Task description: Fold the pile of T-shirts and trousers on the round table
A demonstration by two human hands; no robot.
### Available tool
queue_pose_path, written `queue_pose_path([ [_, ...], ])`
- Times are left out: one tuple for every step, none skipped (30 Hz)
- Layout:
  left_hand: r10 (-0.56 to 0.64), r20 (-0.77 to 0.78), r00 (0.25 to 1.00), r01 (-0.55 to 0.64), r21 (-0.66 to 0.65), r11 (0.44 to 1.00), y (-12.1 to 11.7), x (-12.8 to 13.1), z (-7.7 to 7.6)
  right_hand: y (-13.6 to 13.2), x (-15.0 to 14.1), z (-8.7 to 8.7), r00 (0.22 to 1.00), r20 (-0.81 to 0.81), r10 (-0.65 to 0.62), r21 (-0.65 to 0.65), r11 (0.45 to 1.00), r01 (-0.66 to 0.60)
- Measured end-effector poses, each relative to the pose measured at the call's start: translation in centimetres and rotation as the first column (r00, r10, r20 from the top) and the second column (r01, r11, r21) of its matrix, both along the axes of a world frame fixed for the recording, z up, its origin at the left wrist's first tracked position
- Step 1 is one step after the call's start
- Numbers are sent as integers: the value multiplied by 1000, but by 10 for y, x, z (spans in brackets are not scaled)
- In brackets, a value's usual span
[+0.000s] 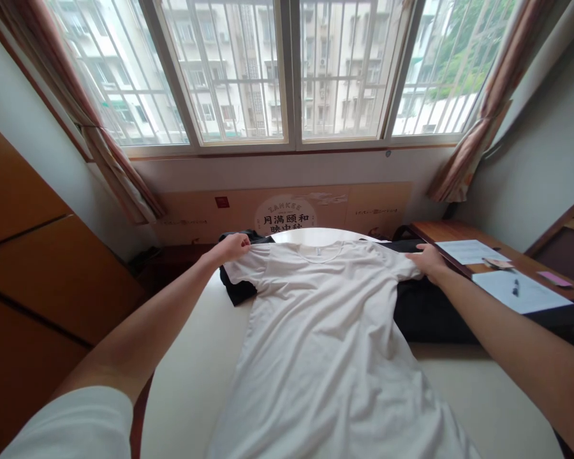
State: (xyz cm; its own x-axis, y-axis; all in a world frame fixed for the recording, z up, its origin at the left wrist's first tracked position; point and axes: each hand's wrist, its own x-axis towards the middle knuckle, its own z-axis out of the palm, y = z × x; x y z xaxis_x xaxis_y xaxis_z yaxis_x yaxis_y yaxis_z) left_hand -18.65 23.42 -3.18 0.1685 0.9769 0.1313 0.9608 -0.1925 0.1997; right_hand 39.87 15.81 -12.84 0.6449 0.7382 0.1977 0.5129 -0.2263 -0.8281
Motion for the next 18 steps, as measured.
queue_pose_path([
  [-6, 3, 1000, 6, 18, 1000, 0, -3, 3, -2, -3, 3, 999, 25, -20, -32, 999, 21],
  [-3, 6, 1000, 2, 41, 999, 0, -4, 7, -3, -6, 7, 998, 49, -39, -54, 998, 41],
  [5, 11, 1000, -6, 67, 998, 1, -3, 11, -5, -9, 12, 996, 77, -51, -64, 996, 56],
  [18, 17, 1000, -19, 94, 995, 3, -2, 16, -8, -14, 18, 993, 107, -57, -64, 996, 64],
  [36, 22, 999, -38, 120, 992, 5, 1, 21, -13, -19, 24, 989, 137, -58, -56, 996, 66],
  [66, 20, 998, -68, 142, 987, 7, 4, 25, -21, -26, 30, 985, 167, -53, -42, 997, 60],
  [109, 4, 994, -108, 165, 980, 7, 9, 29, -32, -33, 36, 979, 201, -32, -23, 999, 37],
  [159, -26, 987, -151, 193, 969, 4, 15, 31, -47, -42, 40, 970, 241, 14, -5, 1000, -14],
  [200, -65, 978, -180, 227, 957, -1, 21, 32, -67, -50, 43, 957, 279, 83, 0, 996, -87],
  [219, -101, 971, -186, 263, 947, -10, 28, 31, -92, -59, 44, 923, 333, 193, -12, 980, -200],
  [206, -123, 971, -162, 296, 941, -24, 36, 29, -122, -67, 43, 869, 366, 334, -60, 940, -336],
  [155, -127, 980, -109, 308, 945, -43, 42, 25, -155, -74, 39, 801, 365, 475, -157, 879, -450],
  [67, -101, 993, -34, 297, 954, -66, 48, 20, -190, -79, 32, 743, 341, 577, -267, 817, -511],
  [-38, -52, 998, 50, 253, 966, -94, 53, 14, -226, -82, 23, 714, 308, 629, -351, 772, -529],
  [-155, 17, 988, 151, 150, 977, -125, 56, 6, -261, -83, 12, 709, 286, 644, -393, 754, -526],
  [-256, 89, 963, 253, 48, 966, -158, 57, -3, -293, -83, -1, 702, 277, 656, -413, 741, -529],
  [-338, 154, 928, 347, -39, 937, -191, 57, -13, -322, -82, -13, 700, 276, 659, -411, 739, -534],
  [-365, 203, 909, 391, -104, 915, -224, 54, -25, -346, -82, -25, 687, 274, 673, -396, 730, -558],
])
